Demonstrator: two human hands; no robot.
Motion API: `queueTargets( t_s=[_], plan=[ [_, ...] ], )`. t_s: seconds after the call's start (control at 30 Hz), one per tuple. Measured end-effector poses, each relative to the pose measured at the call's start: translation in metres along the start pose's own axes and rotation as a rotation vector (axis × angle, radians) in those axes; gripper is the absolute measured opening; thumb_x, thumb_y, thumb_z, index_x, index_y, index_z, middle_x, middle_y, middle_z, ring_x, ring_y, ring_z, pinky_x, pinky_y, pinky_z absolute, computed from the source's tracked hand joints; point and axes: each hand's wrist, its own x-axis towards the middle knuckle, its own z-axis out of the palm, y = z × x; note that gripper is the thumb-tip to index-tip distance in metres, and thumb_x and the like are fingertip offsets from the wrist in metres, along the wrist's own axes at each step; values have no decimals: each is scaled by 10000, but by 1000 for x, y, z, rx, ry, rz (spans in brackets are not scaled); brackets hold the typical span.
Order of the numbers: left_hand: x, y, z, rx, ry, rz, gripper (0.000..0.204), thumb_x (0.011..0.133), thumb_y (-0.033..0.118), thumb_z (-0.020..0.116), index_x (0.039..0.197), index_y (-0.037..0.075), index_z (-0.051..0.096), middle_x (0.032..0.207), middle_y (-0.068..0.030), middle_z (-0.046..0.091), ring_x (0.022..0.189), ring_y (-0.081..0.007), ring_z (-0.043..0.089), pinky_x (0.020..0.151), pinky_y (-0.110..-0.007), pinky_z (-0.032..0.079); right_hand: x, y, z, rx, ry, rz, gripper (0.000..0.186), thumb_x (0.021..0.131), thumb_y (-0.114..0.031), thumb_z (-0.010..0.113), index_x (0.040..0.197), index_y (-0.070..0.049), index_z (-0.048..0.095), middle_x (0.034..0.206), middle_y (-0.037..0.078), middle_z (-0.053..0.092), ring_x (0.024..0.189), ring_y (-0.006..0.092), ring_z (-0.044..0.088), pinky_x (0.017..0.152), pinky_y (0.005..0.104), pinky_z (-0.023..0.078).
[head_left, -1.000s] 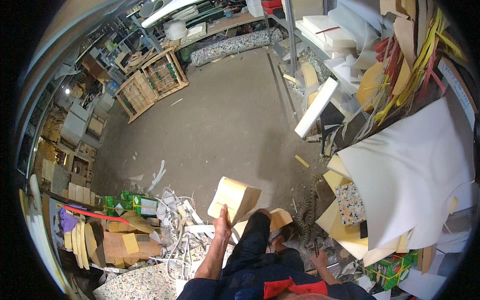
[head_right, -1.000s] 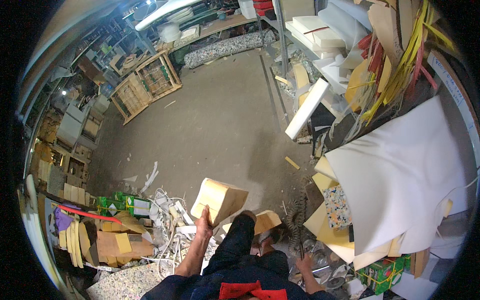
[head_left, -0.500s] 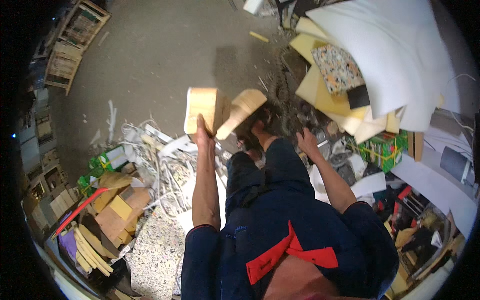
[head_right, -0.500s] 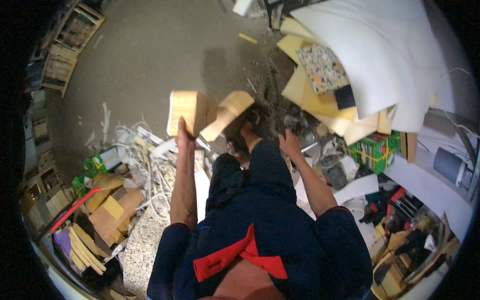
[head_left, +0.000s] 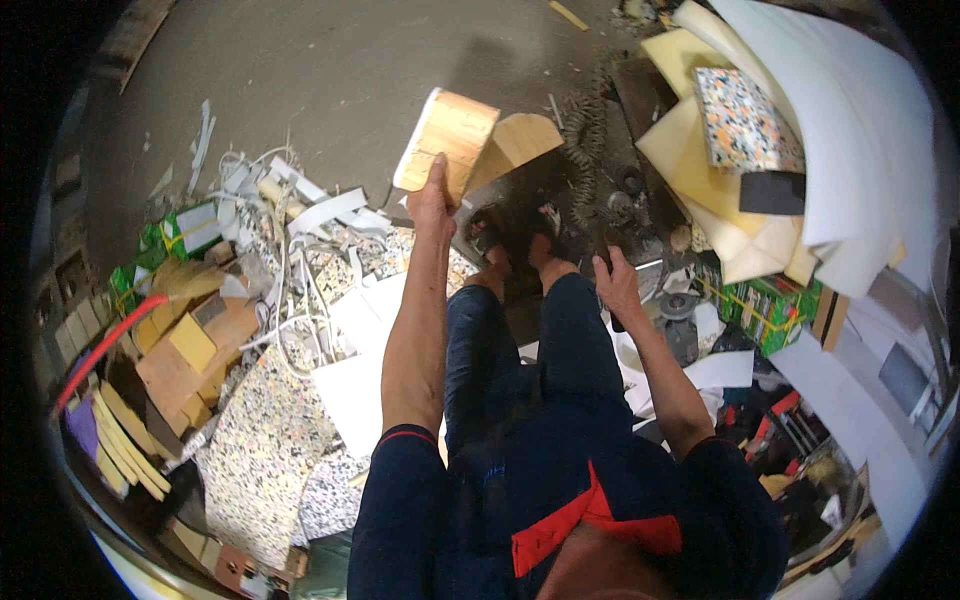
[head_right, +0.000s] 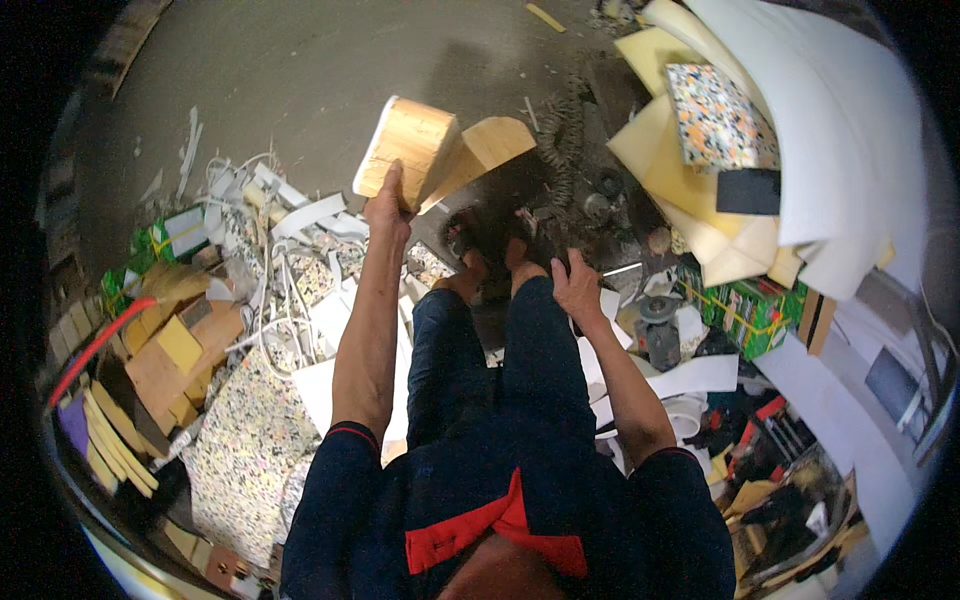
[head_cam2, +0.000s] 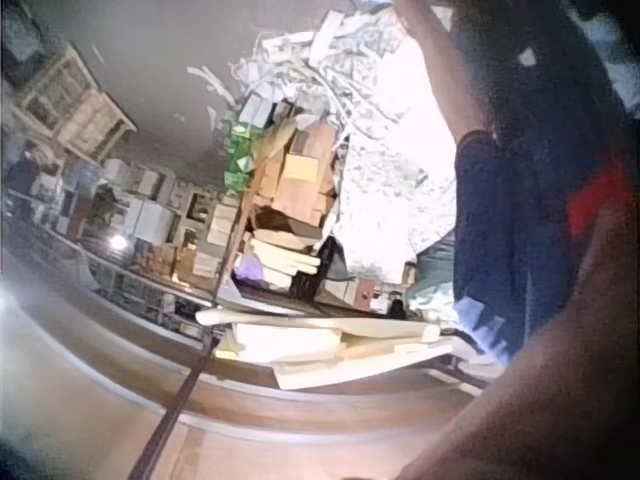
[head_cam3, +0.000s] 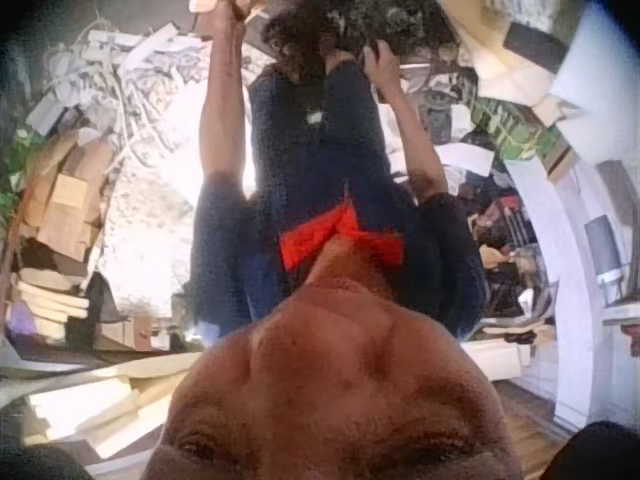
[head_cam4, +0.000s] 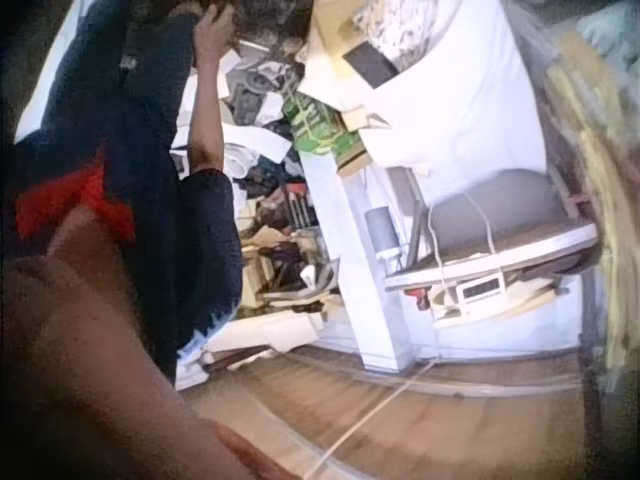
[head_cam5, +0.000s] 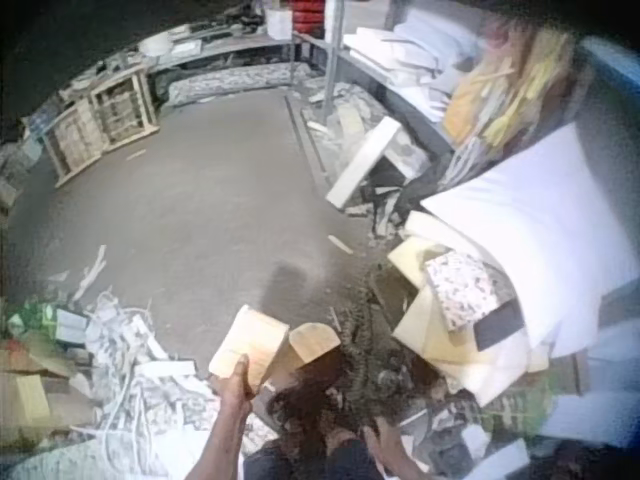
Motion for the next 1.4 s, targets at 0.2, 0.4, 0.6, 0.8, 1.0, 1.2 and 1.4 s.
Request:
queueTargets(
  t_s=[0.2, 0.4, 0.6, 0.8, 1.0, 1.2, 1.4],
  plan=[
    [-1, 15, -21, 87, -230, -104, 629, 871, 466, 716, 1302, 37, 555, 1188, -124, 646, 1022, -255, 631, 821, -448, 527, 32, -68, 9, 61, 28, -578, 461, 928, -117, 560, 1376, -32, 497, 1068, 265, 639, 915, 455, 635, 769, 486, 510],
    [7, 19, -24, 208, -249, -128, 670, 875, 576, 672, 1300, 70, 559, 1150, -106, 640, 958, -233, 599, 803, -420, 507, 64, -113, 17, -22, -136, -750, 565, 919, -72, 570, 1469, -113, 447, 925, 174, 614, 802, 361, 639, 707, 425, 539],
    [12, 26, -19, 246, -191, -159, 663, 827, 536, 743, 1239, 38, 596, 1069, -104, 654, 853, -247, 629, 761, -414, 545, 77, -137, 11, -99, -125, -842, 596, 907, -77, 586, 1477, -185, 451, 820, 136, 582, 698, 358, 639, 615, 453, 536],
    [16, 22, -19, 232, -170, -157, 652, 799, 520, 771, 1197, 27, 615, 1029, -91, 663, 808, -230, 631, 685, -373, 551, 85, -150, 12, -589, -437, -709, 632, 921, -81, 538, 1512, -240, 381, 927, 189, 597, 789, 415, 645, 709, 470, 546],
    [15, 17, -20, 270, -191, -167, 686, 800, 591, 733, 1205, 52, 607, 1022, -120, 653, 830, -232, 629, 686, -400, 544, 81, -147, 5, -369, -330, -812, 718, 902, -77, 536, 1539, -308, 299, 959, 204, 578, 802, 441, 653, 735, 523, 543],
    [10, 20, -18, 305, -142, -99, 699, 792, 601, 732, 1200, 44, 622, 947, -115, 674, 697, -222, 641, 646, -383, 558, 89, -156, 3, -598, -337, -750, 656, 915, -89, 553, 1512, -292, 373, 952, 187, 595, 757, 410, 655, 689, 491, 548],
    [12, 26, -16, 303, -155, -106, 600, 785, 567, 750, 1074, 51, 649, 876, -85, 640, 661, -186, 602, 589, -336, 520, 81, -150, -2, -342, -216, -1083, 695, 863, -44, 606, 1489, -288, 426, 899, 147, 577, 698, 350, 646, 660, 456, 554]
  ],
)
